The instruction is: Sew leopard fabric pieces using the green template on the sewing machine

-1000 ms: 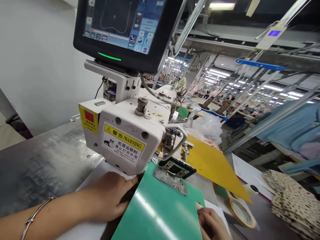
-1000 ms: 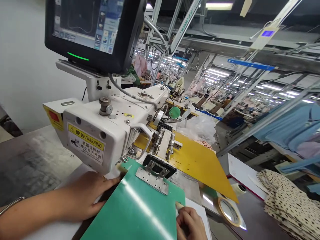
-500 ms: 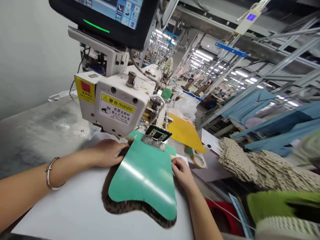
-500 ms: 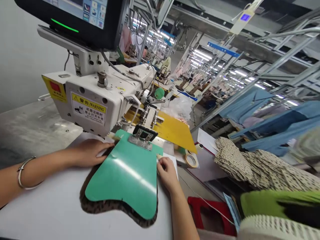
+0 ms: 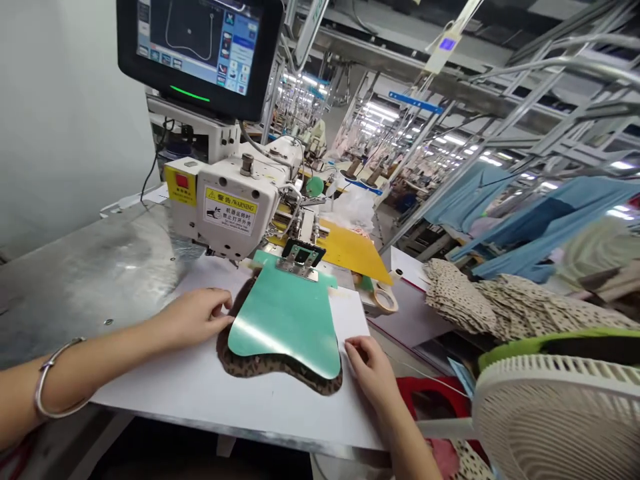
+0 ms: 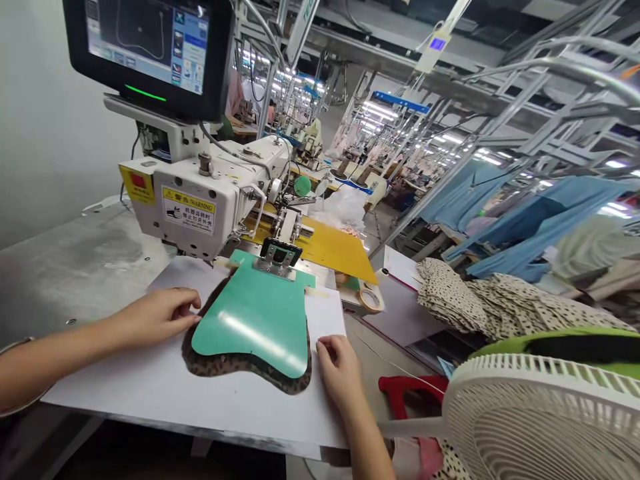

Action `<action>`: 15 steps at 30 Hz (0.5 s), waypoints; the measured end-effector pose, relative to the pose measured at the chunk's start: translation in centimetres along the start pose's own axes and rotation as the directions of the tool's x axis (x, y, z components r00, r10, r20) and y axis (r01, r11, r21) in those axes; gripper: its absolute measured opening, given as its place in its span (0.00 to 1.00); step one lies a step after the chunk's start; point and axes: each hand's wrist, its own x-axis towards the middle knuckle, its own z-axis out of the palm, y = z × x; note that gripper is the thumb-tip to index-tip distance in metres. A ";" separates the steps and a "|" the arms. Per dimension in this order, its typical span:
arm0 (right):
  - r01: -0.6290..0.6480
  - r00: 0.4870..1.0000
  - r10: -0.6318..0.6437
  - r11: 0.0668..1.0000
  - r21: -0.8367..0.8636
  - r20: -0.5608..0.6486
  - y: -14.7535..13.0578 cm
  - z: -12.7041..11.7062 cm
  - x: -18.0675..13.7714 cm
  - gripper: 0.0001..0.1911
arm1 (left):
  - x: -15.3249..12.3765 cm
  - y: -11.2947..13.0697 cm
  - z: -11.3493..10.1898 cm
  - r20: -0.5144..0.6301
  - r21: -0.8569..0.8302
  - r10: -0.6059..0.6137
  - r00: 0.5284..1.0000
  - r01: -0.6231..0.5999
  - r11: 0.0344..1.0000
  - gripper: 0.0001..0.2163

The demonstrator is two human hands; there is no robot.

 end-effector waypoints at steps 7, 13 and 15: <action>0.060 0.998 -0.060 0.998 0.000 -0.030 0.4 0.8 -1.4 0.19 | -1.3 0.5 2.4 -0.015 -0.094 -0.051 0.999 0.049 0.994 0.08; 0.076 0.997 -0.077 0.996 -0.050 -0.025 0.4 0.2 -2.1 0.17 | -1.2 0.7 2.9 -0.018 -0.091 -0.042 0.999 0.040 0.995 0.09; 0.059 0.998 -0.062 0.995 -0.084 -0.028 0.3 -0.2 -2.7 0.14 | -1.2 0.5 3.1 -0.005 -0.096 -0.030 1.000 0.029 0.995 0.12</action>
